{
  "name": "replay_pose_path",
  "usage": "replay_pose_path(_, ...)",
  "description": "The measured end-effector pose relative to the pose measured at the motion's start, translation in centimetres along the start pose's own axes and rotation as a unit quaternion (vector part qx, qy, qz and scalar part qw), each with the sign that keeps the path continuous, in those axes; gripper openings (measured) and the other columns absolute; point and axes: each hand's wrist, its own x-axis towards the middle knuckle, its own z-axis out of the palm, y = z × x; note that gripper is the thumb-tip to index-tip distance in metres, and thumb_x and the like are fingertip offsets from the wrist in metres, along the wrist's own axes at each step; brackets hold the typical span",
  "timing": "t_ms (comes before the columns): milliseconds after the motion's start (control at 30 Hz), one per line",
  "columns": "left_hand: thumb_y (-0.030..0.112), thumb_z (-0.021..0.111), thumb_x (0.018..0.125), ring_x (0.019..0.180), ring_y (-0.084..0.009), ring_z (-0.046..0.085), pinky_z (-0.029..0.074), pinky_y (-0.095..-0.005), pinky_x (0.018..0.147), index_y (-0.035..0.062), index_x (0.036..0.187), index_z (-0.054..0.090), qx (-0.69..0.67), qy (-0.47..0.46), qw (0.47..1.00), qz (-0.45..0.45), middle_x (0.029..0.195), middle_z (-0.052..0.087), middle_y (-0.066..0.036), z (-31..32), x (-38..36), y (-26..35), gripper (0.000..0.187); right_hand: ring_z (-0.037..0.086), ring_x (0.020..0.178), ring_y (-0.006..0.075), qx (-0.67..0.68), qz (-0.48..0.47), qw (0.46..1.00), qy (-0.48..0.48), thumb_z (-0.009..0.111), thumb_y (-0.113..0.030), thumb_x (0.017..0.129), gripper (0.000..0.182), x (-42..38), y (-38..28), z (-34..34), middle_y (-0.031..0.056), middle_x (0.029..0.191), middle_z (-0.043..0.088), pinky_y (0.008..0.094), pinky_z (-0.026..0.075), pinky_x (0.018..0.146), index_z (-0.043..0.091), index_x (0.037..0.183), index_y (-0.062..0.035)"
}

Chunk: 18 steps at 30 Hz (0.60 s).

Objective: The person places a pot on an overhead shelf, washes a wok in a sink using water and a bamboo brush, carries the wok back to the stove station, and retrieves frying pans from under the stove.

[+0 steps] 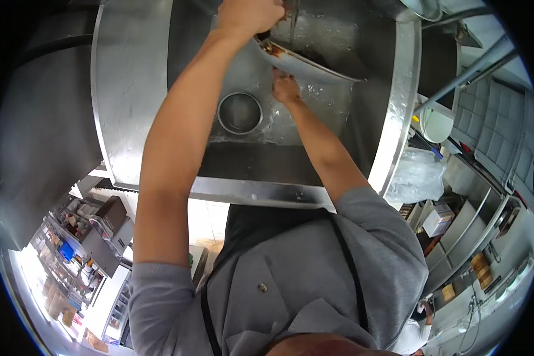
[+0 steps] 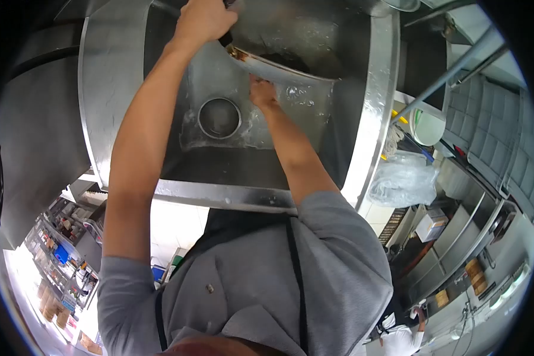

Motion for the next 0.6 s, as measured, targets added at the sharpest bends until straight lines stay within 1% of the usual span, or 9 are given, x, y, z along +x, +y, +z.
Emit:
replay_pose_path(100,0.021,0.058,0.081,0.098,-0.0449,0.058,0.046,-0.0487,0.086,0.0026,0.122,0.047,-0.014,0.005,1.000,-0.014,0.099,0.061,-0.030,0.2,0.0,-0.7,0.046,0.039,0.129,0.0363,0.070,-0.025,0.997,-0.016,0.057,-0.020,0.081,0.066,4.1,1.3,3.6,0.0263,0.139,0.038,0.0431,0.040,0.102,0.032,0.139,0.0009)
replay_pose_path(167,0.021,0.059,0.083,0.098,-0.0462,0.057,0.046,-0.0489,0.086,0.0033,0.119,0.048,-0.010,0.012,1.000,0.001,0.097,0.061,-0.030,1.0,0.2,-2.0,0.042,0.045,0.125,0.0353,0.116,0.057,0.992,-0.002,0.060,-0.028,0.080,0.064,5.0,1.0,5.2,0.0244,0.136,0.044,0.0423,0.041,0.101,0.040,0.134,-0.0010)
replay_pose_path(200,0.021,0.059,0.083,0.098,-0.0462,0.057,0.046,-0.0489,0.086,0.0033,0.119,0.048,-0.006,0.007,1.000,0.002,0.097,0.061,-0.030,1.1,-0.3,-2.2,0.042,0.045,0.125,0.0353,0.121,0.059,0.991,-0.004,0.060,-0.028,0.080,0.064,5.2,0.8,5.8,0.0244,0.136,0.044,0.0423,0.041,0.101,0.040,0.134,-0.0010)
replay_pose_path(267,0.021,0.059,0.084,0.095,-0.0487,0.057,0.046,-0.0498,0.085,0.0041,0.117,0.048,-0.029,0.048,0.998,0.002,0.099,0.062,-0.030,0.9,-1.5,-2.3,0.039,0.049,0.121,0.0343,0.065,0.135,0.980,-0.132,0.061,-0.037,0.078,0.062,5.9,0.9,6.2,0.0230,0.132,0.049,0.0415,0.042,0.100,0.048,0.129,-0.0033)
replay_pose_path(300,0.021,0.059,0.084,0.095,-0.0487,0.057,0.046,-0.0498,0.085,0.0041,0.117,0.048,-0.026,0.048,0.998,0.011,0.099,0.062,-0.030,1.1,-1.4,-2.7,0.039,0.049,0.121,0.0343,0.071,0.137,0.980,-0.126,0.061,-0.037,0.078,0.062,5.9,1.0,6.4,0.0230,0.132,0.049,0.0415,0.042,0.100,0.048,0.129,-0.0033)
replay_pose_path(367,0.018,0.058,0.086,0.086,-0.0452,0.061,0.049,-0.0483,0.076,0.0051,0.113,0.052,0.008,0.048,0.999,0.020,0.095,0.062,-0.026,2.0,-1.3,-4.2,0.030,0.057,0.111,0.0354,0.097,0.102,0.990,-0.020,0.058,-0.035,0.078,0.048,5.1,0.8,7.4,0.0216,0.119,0.059,0.0421,0.044,0.096,0.060,0.114,-0.0027)
replay_pose_path(400,0.018,0.058,0.086,0.086,-0.0452,0.061,0.049,-0.0483,0.076,0.0051,0.113,0.052,0.012,0.046,0.998,0.031,0.095,0.062,-0.026,2.4,-1.3,-4.8,0.030,0.057,0.111,0.0354,0.105,0.106,0.989,-0.013,0.058,-0.035,0.078,0.048,4.6,0.2,7.0,0.0216,0.119,0.059,0.0421,0.044,0.096,0.060,0.114,-0.0027)
replay_pose_path(467,0.031,0.064,0.081,0.099,-0.0377,0.062,0.046,-0.0438,0.090,0.0156,0.128,0.046,0.018,0.016,1.000,0.008,0.104,0.066,-0.018,2.9,-1.0,-5.5,0.052,0.058,0.109,0.0354,0.075,0.127,0.987,-0.057,0.057,-0.031,0.079,0.045,4.1,-0.1,5.3,0.0209,0.116,0.061,0.0426,0.046,0.093,0.061,0.113,-0.0024)
replay_pose_path(600,0.032,0.064,0.082,0.101,-0.0383,0.061,0.045,-0.0431,0.091,0.0130,0.126,0.046,0.019,0.009,1.000,0.001,0.105,0.066,-0.019,2.8,-1.3,-5.1,0.052,0.056,0.113,0.0343,0.058,0.101,0.993,-0.005,0.054,-0.029,0.082,0.044,4.9,1.0,8.1,0.0195,0.120,0.059,0.0427,0.044,0.096,0.059,0.117,-0.0030)
